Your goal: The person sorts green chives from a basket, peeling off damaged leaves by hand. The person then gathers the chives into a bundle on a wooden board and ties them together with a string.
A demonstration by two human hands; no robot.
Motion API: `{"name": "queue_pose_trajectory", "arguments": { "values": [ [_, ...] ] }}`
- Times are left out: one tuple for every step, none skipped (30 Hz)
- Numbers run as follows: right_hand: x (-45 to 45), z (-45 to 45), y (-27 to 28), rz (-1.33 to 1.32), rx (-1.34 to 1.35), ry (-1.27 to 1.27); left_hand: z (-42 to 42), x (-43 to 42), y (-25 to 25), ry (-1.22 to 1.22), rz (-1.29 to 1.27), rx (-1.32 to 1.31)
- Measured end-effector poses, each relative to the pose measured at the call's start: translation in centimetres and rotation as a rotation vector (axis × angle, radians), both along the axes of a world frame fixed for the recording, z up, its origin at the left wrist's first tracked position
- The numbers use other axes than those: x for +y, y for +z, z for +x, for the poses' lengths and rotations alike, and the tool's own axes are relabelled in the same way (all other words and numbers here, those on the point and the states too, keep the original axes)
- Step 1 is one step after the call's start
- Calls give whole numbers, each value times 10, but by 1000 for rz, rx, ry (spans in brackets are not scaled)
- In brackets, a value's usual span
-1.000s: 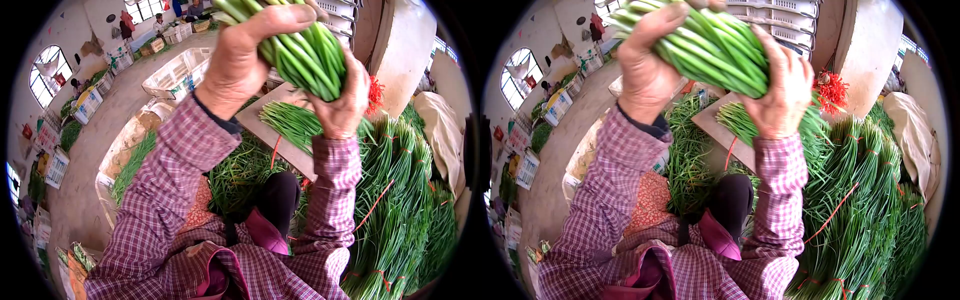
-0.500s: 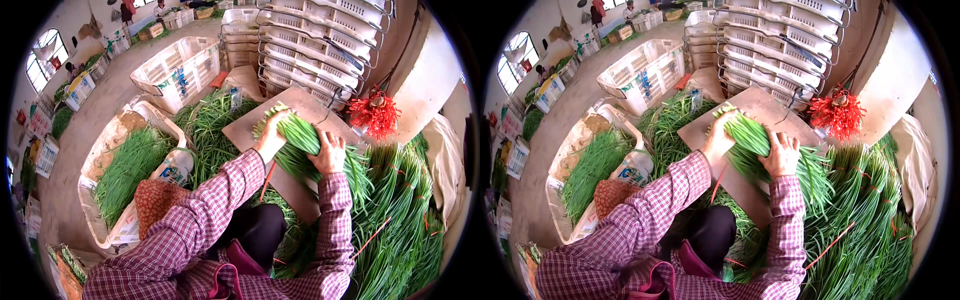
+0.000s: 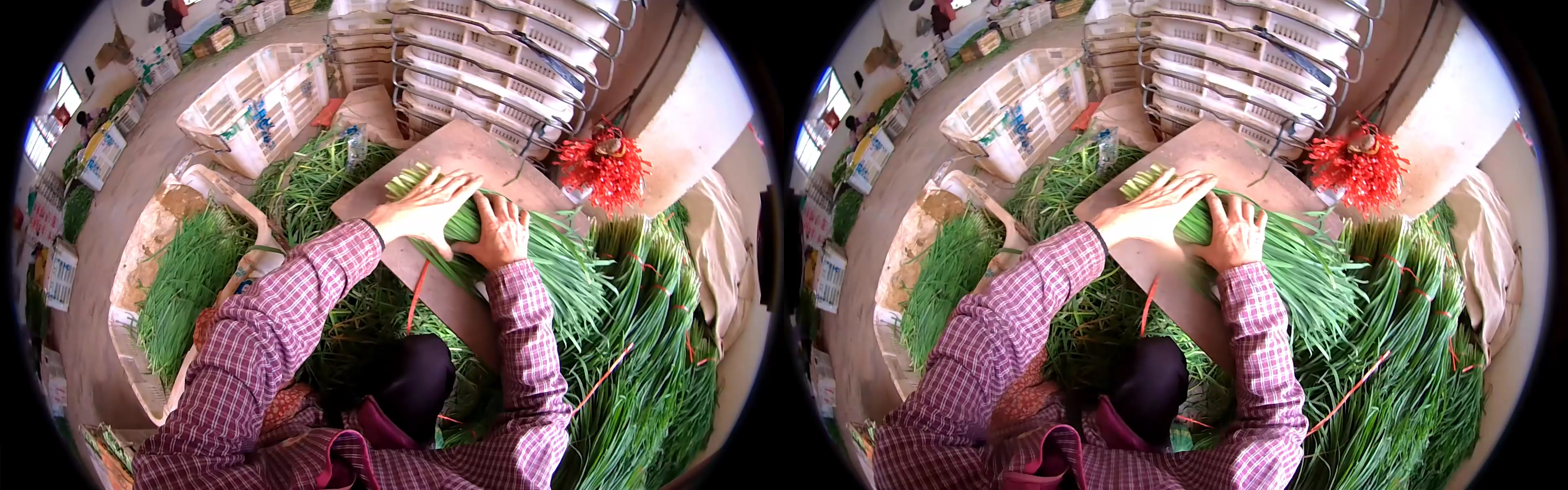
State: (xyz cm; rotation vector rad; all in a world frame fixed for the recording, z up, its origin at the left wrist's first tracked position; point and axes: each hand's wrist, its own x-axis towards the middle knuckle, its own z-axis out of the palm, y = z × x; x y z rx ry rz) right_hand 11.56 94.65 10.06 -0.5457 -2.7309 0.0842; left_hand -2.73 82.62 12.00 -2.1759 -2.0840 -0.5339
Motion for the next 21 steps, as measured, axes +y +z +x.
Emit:
{"name": "queue_pose_trajectory", "arguments": {
  "values": [
    [2,6,-2,16,1,23,2,2,-6,56,-69,-30],
    [5,13,-4,38,24,39,2,3,-12,52,-92,-15],
    [8,19,-5,59,48,60,3,1,-12,53,-115,3],
    [9,28,-3,72,64,56,6,-3,-12,61,-107,4],
    [11,38,-2,73,62,45,7,-5,-12,50,-106,4],
    [16,50,-1,97,67,47,8,-6,-12,56,-116,10],
    [21,63,0,122,73,49,8,-6,-12,64,-124,17],
    [27,79,-2,120,99,9,9,-6,-14,60,-110,-6],
    [36,98,-3,127,86,-22,8,-6,-16,51,-107,-7],
    [43,118,-6,127,110,-59,7,-5,-18,35,-121,8],
    [52,140,-10,124,106,-94,6,-7,-19,24,-135,23],
    [59,162,-13,119,86,-159,8,-8,-18,25,-163,39],
    [67,184,-18,151,52,-208,10,-10,-17,22,-159,40],
    [71,206,-19,174,14,-268,12,-11,-17,46,-167,84],
    [82,230,-31,191,13,-332,13,-11,-18,66,-175,125],
    [91,255,-44,189,-47,-451,16,-11,-20,85,-171,126],
    [91,275,-41,167,-135,-587,18,-12,-17,97,-182,129],
    [98,296,-51,102,-67,-725,19,-11,-17,99,-173,122],
    [107,314,-62,37,4,-860,19,-11,-17,103,-165,115],
    [116,329,-63,-13,178,-849,17,-10,-22,103,-146,89],
    [119,340,-64,-62,353,-832,15,-8,-28,104,-110,77]
  ]
}}
